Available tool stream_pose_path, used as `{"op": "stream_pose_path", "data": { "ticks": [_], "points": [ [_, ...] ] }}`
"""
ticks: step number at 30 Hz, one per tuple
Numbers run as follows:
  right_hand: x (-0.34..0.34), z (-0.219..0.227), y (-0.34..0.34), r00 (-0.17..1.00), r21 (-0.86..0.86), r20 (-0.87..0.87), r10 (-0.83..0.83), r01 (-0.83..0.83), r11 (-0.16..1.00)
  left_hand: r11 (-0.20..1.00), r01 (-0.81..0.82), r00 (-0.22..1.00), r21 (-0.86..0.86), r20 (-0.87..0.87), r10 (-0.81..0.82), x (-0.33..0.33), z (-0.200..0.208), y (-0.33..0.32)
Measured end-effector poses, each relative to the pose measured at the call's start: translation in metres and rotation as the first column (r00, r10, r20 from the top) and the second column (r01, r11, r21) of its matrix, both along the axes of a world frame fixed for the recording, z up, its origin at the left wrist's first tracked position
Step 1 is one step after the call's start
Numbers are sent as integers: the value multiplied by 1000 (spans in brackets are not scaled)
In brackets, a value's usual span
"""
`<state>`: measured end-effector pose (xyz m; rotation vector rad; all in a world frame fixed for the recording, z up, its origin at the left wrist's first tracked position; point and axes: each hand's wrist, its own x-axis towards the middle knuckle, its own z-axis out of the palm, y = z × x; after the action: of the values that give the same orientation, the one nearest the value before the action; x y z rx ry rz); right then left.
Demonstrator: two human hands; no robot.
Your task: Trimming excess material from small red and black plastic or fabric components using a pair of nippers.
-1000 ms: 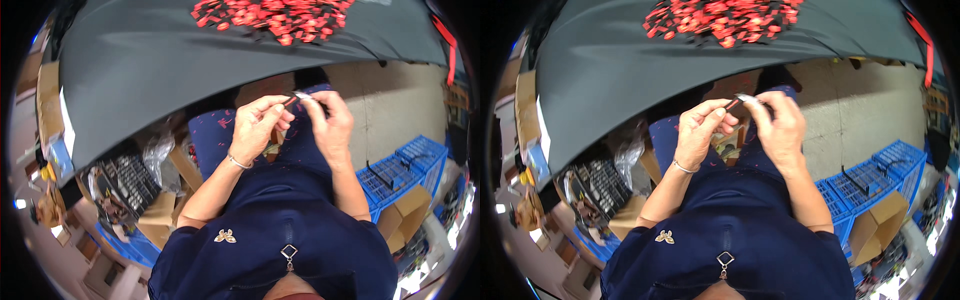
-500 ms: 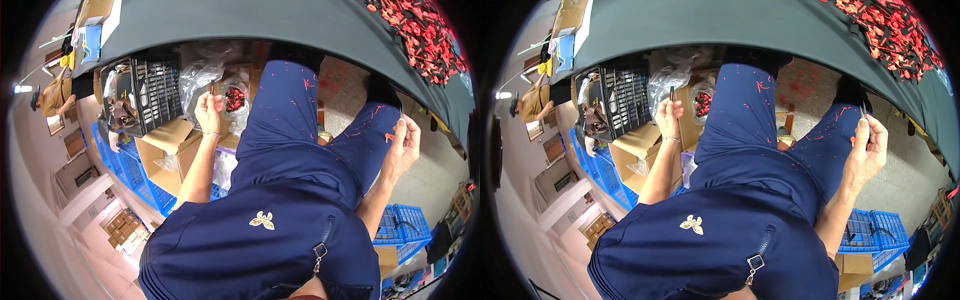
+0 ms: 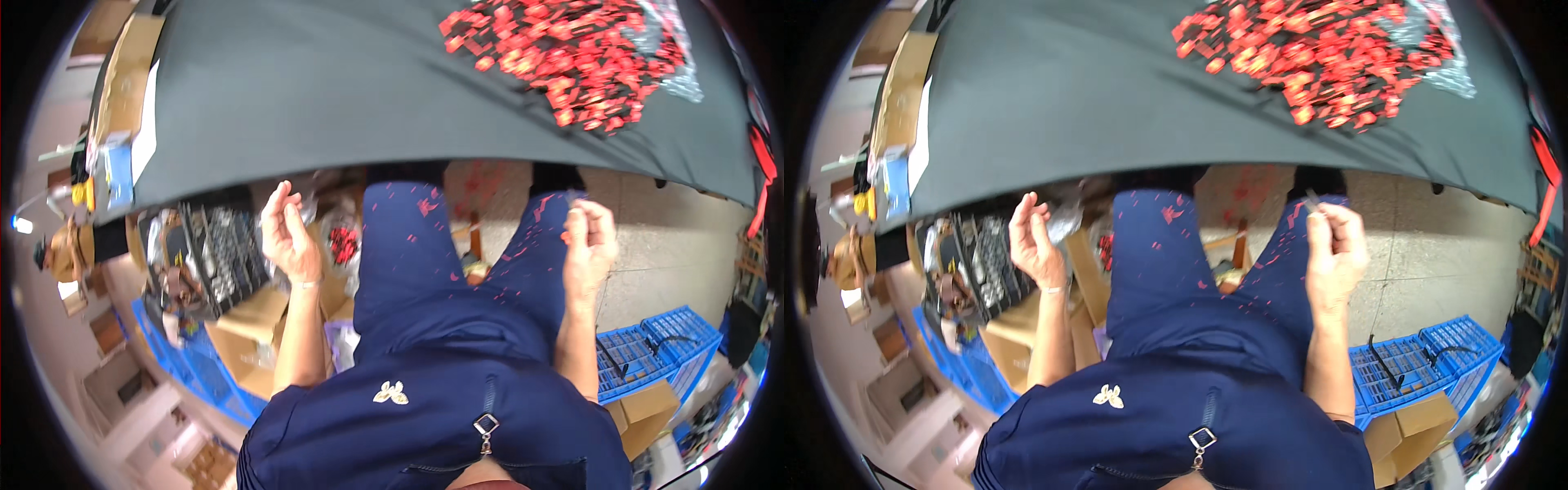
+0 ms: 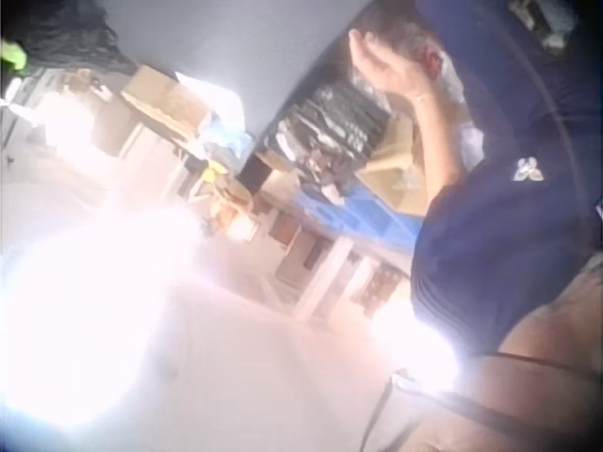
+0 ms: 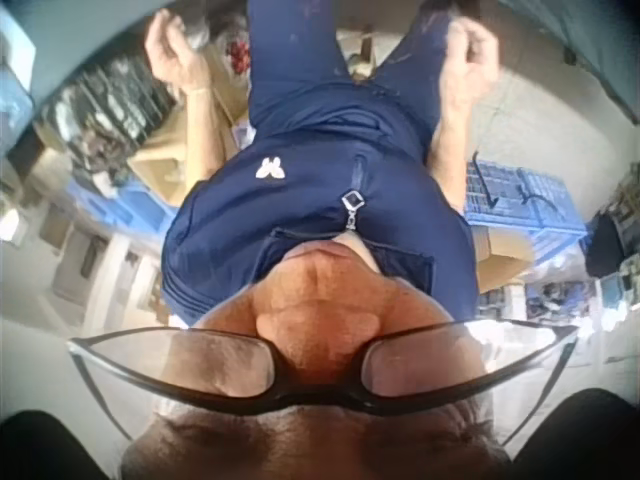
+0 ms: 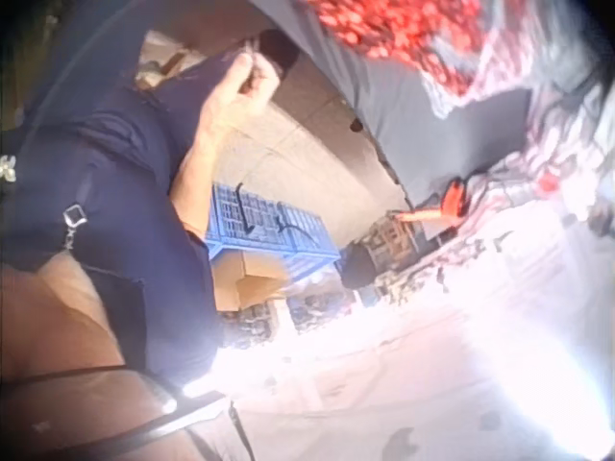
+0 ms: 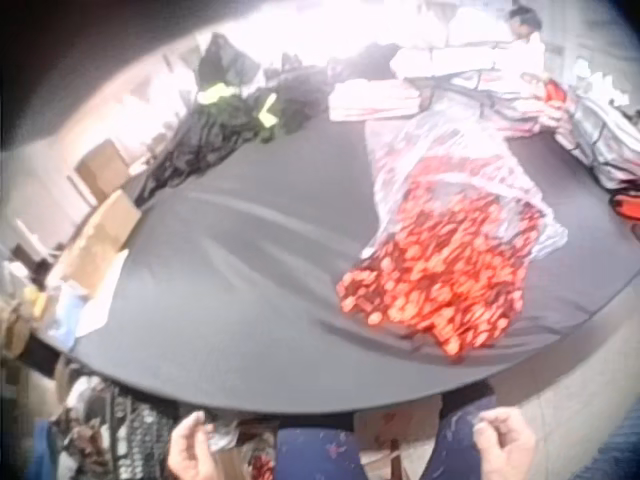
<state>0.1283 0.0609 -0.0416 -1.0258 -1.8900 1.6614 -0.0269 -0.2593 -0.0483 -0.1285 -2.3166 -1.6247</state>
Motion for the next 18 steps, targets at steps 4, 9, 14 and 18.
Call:
{"op": "stream_pose_path", "data": {
  "ticks": [4,9,14,18],
  "points": [
    [2,4,3,999,1,-44,-10,10,1000,862,334,847,-380,-280,-451,-43,57,105],
    [5,14,9,994,-14,-92,-54,53,998,683,386,671,-621,-319,-669,-102,41,192],
    [15,9,18,995,20,-53,-87,88,996,577,310,678,-755,-250,-691,-134,33,216],
    [14,6,15,996,14,-50,-78,79,997,510,405,706,-759,-95,-702,-142,37,213]
  ]
}}
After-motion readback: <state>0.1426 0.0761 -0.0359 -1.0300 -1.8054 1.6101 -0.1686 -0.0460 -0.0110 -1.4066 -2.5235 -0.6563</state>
